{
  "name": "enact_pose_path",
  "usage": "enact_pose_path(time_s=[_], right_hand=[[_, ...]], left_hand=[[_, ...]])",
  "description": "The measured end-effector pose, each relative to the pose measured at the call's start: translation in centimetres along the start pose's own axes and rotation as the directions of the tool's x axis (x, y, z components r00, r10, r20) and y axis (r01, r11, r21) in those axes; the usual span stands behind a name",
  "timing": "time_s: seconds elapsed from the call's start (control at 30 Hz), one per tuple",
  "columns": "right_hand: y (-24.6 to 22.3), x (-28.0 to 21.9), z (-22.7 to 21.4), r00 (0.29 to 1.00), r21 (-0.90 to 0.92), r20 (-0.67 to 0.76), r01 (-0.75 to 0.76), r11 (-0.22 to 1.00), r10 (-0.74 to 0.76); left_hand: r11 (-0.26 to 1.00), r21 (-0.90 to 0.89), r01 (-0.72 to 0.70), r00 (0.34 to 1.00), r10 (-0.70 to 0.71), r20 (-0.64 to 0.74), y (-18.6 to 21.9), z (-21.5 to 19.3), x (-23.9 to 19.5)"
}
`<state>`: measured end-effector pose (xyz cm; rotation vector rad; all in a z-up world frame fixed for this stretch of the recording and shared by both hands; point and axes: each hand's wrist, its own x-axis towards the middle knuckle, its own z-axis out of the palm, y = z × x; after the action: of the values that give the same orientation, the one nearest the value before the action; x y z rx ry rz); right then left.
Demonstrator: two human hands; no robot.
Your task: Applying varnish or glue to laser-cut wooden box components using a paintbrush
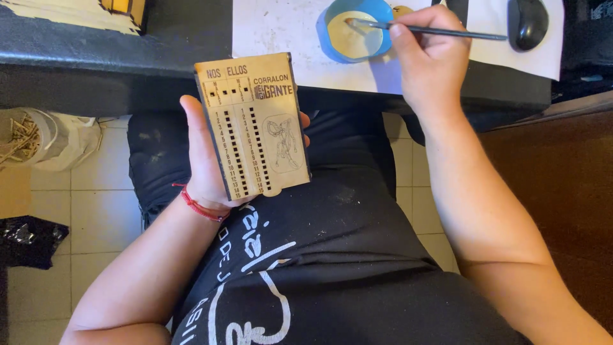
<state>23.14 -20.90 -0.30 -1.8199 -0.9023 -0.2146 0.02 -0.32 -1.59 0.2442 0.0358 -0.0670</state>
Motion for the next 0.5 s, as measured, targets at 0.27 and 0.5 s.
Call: enact_pose_path(time_s=[0.27, 0.5], right_hand=[[-1.5, 0.5, -0.5, 0.989, -0.097, 0.148, -0.017, 0.995, 0.031], [-1.2, 0.6, -1.0, 0.965, 0.018, 0.23, -0.13, 0.991, 0.123]], left_hand=[[0.999, 0.032, -0.001, 1.0, 0.002, -0.018, 0.1, 0.6, -0.1], [0.999, 0.021, 0.033, 0.999, -0.033, -0.028, 0.1, 0.3, -0.3]])
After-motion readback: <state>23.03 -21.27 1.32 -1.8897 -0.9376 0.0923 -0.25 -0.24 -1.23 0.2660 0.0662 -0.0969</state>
